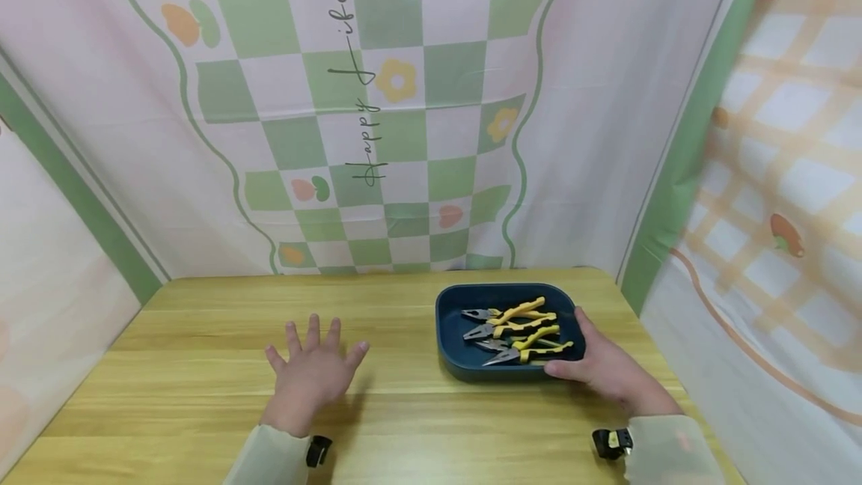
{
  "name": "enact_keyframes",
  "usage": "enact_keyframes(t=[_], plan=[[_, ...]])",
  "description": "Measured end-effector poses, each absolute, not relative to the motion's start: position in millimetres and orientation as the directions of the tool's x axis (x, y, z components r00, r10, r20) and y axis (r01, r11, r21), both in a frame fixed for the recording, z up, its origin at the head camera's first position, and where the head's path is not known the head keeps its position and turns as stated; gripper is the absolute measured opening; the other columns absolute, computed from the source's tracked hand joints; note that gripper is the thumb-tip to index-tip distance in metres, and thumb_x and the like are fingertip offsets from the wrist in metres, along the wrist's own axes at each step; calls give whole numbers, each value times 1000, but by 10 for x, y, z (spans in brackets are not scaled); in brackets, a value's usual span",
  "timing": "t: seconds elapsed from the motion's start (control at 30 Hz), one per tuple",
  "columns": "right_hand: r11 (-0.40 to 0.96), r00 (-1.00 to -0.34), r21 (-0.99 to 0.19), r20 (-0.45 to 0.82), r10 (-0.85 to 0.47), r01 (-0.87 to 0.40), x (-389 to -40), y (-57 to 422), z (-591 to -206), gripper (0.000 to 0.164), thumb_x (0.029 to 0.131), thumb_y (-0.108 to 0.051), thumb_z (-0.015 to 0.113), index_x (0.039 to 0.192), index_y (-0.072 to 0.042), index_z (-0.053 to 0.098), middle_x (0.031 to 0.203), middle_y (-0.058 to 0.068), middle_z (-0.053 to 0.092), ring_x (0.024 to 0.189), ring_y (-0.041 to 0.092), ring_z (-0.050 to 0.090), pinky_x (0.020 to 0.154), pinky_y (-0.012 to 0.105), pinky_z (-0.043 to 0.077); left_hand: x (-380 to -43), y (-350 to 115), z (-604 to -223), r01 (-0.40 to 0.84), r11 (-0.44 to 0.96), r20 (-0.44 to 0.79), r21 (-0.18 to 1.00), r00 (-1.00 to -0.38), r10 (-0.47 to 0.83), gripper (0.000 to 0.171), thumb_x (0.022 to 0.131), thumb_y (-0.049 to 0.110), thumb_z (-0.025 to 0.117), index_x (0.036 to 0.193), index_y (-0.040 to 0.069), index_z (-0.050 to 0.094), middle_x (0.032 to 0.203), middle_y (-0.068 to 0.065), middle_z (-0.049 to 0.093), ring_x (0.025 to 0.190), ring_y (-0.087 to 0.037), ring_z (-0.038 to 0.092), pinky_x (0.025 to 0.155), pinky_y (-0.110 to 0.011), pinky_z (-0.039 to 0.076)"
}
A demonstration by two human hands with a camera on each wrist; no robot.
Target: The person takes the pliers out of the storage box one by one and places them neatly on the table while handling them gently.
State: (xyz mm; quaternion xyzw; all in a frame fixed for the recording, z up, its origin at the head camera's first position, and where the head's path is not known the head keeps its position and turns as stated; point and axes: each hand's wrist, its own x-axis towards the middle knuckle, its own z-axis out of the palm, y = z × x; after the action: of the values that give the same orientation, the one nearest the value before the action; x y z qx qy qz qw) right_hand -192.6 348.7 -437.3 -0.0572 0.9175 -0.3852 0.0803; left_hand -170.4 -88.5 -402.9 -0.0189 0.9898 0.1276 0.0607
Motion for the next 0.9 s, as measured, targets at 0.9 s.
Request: enact_keyframes(t=[0.9], plan=[[717, -971, -697, -168, -168, -4, -1940, 3057, -4331, 120, 76, -51, 72, 146, -14, -18, 146, 35, 4, 128, 54, 14, 98, 65, 16, -1737, -935, -4045, -76, 963, -144, 260, -989, -39, 89, 83, 76, 11, 149, 16, 23, 152, -18, 2, 130, -47, -18, 86, -67, -22]])
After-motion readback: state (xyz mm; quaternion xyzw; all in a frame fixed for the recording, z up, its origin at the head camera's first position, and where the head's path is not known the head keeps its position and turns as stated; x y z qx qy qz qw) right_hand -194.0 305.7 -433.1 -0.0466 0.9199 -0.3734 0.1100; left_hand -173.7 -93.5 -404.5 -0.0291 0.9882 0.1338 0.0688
